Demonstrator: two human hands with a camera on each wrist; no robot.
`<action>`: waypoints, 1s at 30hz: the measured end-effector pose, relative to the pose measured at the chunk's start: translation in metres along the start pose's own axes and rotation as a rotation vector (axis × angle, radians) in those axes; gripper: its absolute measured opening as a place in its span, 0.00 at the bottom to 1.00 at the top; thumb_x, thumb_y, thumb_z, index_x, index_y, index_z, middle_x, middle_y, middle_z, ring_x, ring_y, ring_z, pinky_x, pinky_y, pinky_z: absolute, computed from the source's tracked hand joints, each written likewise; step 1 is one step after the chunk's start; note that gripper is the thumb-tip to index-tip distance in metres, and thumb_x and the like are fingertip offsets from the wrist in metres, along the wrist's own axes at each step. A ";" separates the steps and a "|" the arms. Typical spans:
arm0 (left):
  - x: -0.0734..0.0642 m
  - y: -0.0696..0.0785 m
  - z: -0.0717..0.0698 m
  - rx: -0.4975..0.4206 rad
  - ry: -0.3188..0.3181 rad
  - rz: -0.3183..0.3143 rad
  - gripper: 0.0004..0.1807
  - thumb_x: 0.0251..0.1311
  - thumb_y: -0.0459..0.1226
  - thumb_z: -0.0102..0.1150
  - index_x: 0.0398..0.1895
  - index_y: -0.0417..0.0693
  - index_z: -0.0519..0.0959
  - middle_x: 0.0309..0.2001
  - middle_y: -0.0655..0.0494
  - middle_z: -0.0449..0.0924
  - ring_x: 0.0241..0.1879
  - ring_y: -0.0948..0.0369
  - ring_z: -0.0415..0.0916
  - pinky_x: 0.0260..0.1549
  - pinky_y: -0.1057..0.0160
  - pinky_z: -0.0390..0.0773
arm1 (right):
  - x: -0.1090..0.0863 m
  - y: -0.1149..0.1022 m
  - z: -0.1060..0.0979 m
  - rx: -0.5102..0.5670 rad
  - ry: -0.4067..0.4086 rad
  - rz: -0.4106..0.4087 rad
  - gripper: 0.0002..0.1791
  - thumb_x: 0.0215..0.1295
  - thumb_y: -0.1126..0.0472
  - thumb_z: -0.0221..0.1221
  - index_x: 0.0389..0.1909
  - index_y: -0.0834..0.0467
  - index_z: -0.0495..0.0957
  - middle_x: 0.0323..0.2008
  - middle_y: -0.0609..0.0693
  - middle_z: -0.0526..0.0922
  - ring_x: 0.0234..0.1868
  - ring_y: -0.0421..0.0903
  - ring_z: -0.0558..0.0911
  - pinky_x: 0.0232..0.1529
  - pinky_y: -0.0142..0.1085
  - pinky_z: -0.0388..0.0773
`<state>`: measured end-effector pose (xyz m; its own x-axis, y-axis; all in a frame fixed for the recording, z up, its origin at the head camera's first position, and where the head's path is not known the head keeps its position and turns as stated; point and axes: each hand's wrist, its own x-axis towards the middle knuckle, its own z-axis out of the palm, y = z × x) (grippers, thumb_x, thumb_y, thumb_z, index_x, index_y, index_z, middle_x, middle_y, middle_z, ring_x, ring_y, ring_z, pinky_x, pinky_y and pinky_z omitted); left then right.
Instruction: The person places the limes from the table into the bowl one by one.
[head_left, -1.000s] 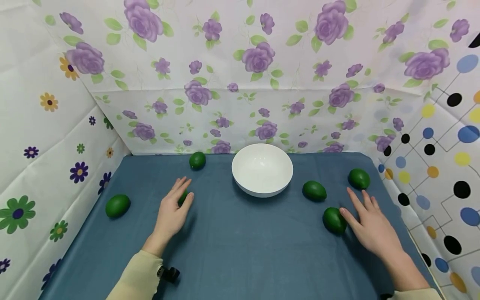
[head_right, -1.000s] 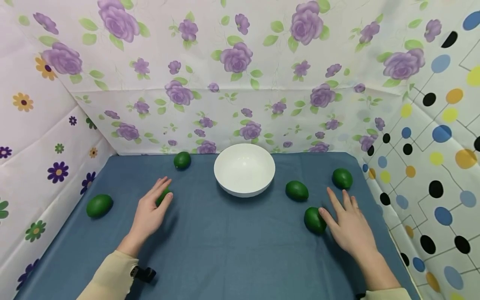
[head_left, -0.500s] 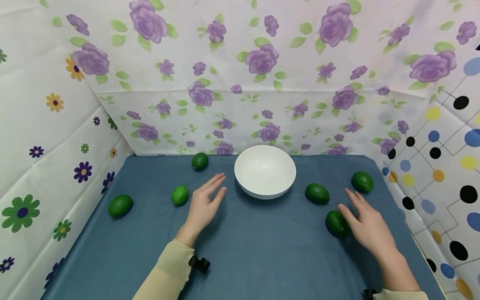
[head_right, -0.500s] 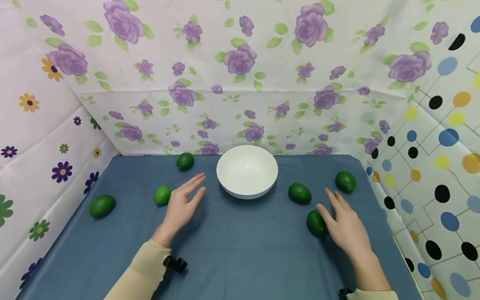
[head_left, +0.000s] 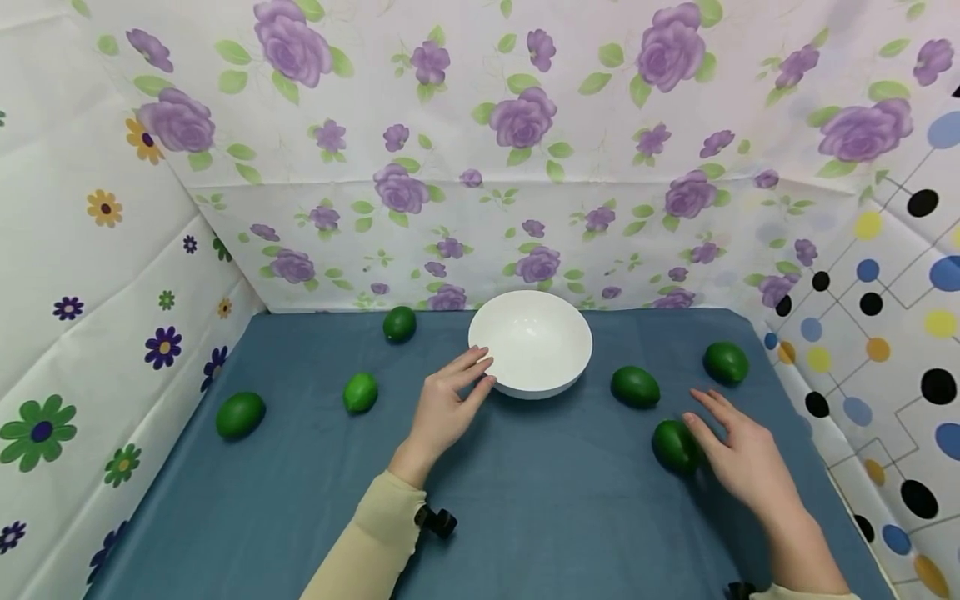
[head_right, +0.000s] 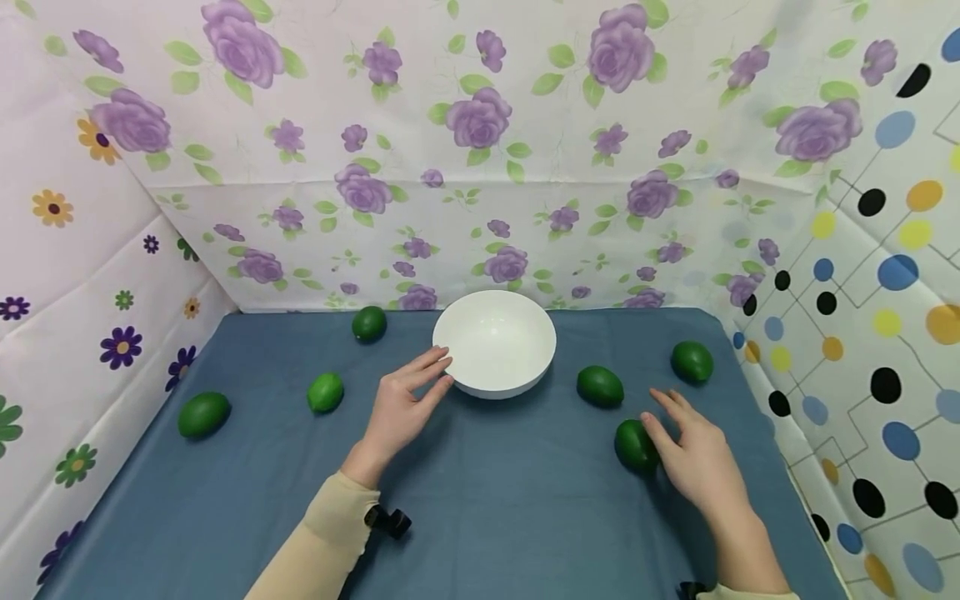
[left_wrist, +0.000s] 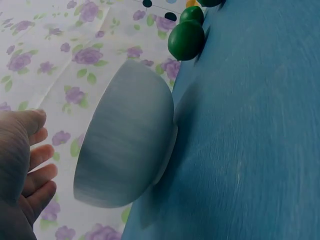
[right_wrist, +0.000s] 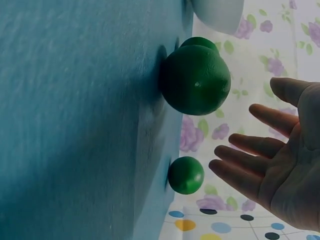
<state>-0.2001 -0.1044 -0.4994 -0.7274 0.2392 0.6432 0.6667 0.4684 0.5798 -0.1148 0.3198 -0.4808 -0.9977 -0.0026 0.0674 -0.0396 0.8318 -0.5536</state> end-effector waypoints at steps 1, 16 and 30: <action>0.001 0.000 0.001 -0.007 -0.007 0.008 0.18 0.71 0.35 0.72 0.60 0.37 0.87 0.64 0.44 0.84 0.68 0.48 0.78 0.65 0.50 0.81 | -0.001 0.000 0.000 0.001 0.003 -0.002 0.37 0.85 0.37 0.50 0.81 0.58 0.67 0.78 0.71 0.63 0.69 0.78 0.71 0.59 0.75 0.73; -0.001 0.001 0.011 -0.105 -0.068 -0.041 0.15 0.73 0.35 0.70 0.58 0.37 0.88 0.60 0.46 0.86 0.66 0.53 0.80 0.65 0.53 0.81 | -0.005 0.002 -0.008 0.013 -0.020 -0.071 0.33 0.85 0.41 0.53 0.78 0.57 0.72 0.77 0.68 0.66 0.67 0.74 0.76 0.57 0.69 0.81; -0.003 -0.006 0.015 -0.044 -0.061 -0.019 0.13 0.69 0.34 0.72 0.53 0.37 0.90 0.57 0.45 0.88 0.67 0.49 0.79 0.68 0.51 0.79 | -0.009 0.005 -0.012 0.024 -0.017 -0.101 0.31 0.85 0.42 0.54 0.77 0.57 0.74 0.75 0.67 0.71 0.68 0.73 0.75 0.57 0.69 0.81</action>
<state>-0.2046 -0.0949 -0.5125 -0.7475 0.2830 0.6010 0.6583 0.4361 0.6135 -0.1056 0.3310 -0.4744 -0.9893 -0.0958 0.1102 -0.1416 0.8135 -0.5641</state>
